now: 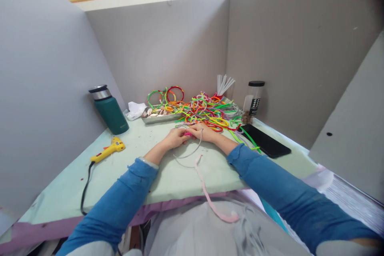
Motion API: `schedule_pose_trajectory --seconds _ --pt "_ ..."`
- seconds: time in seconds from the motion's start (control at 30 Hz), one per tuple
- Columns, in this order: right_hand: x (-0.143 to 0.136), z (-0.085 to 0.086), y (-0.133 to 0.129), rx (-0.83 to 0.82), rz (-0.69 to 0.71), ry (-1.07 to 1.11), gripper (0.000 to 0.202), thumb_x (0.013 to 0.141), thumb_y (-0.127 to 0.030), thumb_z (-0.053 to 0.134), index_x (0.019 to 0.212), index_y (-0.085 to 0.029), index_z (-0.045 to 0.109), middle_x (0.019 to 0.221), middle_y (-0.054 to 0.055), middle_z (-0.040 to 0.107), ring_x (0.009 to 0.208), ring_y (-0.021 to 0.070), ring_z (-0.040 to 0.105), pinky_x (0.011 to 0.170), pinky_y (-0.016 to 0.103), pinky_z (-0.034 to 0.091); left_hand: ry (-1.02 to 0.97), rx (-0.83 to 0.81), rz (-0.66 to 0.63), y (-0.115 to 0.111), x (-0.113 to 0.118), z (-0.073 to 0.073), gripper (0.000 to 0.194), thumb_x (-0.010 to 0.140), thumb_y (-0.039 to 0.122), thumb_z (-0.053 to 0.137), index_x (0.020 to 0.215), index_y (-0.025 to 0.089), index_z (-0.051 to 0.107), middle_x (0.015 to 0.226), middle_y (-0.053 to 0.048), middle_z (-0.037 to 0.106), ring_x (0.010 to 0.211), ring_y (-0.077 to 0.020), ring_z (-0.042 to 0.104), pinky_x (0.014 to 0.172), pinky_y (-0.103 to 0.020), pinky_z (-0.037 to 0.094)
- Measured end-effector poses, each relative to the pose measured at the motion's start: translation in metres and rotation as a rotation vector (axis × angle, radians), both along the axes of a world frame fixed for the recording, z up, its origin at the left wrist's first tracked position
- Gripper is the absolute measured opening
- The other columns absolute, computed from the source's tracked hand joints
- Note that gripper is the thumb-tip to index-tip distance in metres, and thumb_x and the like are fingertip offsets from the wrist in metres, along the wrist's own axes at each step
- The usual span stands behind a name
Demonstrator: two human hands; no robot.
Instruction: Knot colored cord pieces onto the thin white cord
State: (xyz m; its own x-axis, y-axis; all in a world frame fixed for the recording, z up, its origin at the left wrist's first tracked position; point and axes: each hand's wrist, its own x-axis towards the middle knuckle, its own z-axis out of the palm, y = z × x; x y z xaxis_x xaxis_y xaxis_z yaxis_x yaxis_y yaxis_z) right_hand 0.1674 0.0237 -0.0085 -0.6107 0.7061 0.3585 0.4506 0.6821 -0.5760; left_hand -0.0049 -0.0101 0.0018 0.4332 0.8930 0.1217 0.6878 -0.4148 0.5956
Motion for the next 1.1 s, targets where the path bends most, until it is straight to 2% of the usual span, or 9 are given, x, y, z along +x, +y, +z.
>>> schedule_pose_trajectory --seconds 1.1 --pt "0.0002 0.0035 -0.0041 -0.008 -0.015 -0.026 0.043 0.085 -0.043 0.036 0.061 -0.012 0.056 0.056 -0.001 0.050 0.054 0.0086 0.041 0.051 0.020 0.026 0.006 -0.010 -0.002 -0.0013 0.0001 0.0018 0.037 0.079 0.046 0.048 0.092 0.016 0.064 0.062 -0.001 0.057 0.044 -0.0072 0.043 0.043 -0.019 0.031"
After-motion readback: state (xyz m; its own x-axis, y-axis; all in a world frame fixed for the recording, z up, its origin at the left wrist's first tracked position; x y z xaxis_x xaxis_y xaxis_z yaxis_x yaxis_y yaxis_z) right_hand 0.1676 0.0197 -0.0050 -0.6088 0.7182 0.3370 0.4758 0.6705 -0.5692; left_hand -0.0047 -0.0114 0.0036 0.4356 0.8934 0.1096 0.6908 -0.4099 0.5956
